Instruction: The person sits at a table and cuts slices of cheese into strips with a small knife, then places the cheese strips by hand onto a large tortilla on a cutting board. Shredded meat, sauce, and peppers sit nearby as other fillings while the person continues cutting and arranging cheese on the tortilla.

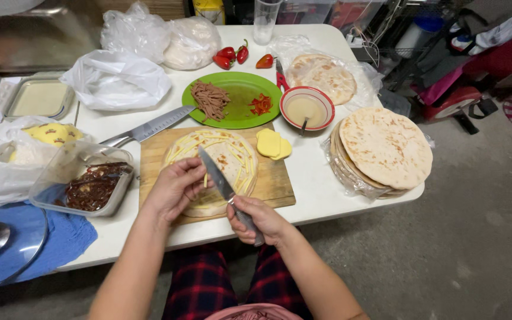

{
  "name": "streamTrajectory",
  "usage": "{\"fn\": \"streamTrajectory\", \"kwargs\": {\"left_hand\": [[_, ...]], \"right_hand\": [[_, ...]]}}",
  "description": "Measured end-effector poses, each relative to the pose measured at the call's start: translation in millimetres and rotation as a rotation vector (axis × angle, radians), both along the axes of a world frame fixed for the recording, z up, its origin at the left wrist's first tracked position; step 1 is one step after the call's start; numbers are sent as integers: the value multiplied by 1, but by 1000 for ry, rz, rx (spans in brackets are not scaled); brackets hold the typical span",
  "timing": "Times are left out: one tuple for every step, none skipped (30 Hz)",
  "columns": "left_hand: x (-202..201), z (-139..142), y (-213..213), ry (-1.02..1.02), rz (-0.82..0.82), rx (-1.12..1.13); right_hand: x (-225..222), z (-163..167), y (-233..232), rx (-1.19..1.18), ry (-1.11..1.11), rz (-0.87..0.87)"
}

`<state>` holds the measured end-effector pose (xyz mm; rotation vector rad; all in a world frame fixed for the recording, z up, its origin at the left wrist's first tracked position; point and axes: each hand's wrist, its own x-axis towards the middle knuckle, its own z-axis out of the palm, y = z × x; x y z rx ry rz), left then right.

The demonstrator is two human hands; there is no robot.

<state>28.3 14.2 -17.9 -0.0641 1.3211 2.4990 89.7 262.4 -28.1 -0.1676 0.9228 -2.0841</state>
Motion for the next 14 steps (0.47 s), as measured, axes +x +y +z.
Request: {"fn": "streamTrajectory", "kwargs": {"left_hand": [[-4, 0, -1, -3, -27, -1], [-8, 1, -2, 30, -6, -184], [-13, 3, -1, 64, 16, -368], [-17, 5, -1, 98, 39, -550], [-22, 8, -3, 331, 38, -833], [-26, 10, -5, 569, 37, -1111], [-28, 11, -6, 809, 34, -1385], [-29, 10, -4, 842, -33, -1446], [-32, 10, -1, 878, -101, -1507], [-34, 9, 1, 914, -172, -1567], [-33, 8, 2, 896, -209, -1620], [-33, 6, 3, 878, -248, -1672], [-33, 5, 5, 860, -287, -1724], [-32, 4, 7, 869, -309, -1736]], "right_hand": [[-1, -2, 3, 7, -17, -18], [-4, -3, 7, 14, -32, -36], [-6, -4, 12, 58, -13, -83], [-8, -4, 19, 102, 6, -131], [-10, -4, 25, 147, 27, -179], [-12, -4, 29, 176, 31, -220], [-13, -4, 34, 206, 34, -260], [-14, -5, 38, 234, 36, -302], [-14, -6, 42, 228, 33, -312], [-13, -8, 45, 221, 30, -324], [-12, -10, 48, 215, 22, -336], [-11, -13, 50, 207, 29, -334], [-10, -16, 53, 199, 36, -332], [-10, -19, 55, 190, 43, -330]]}}
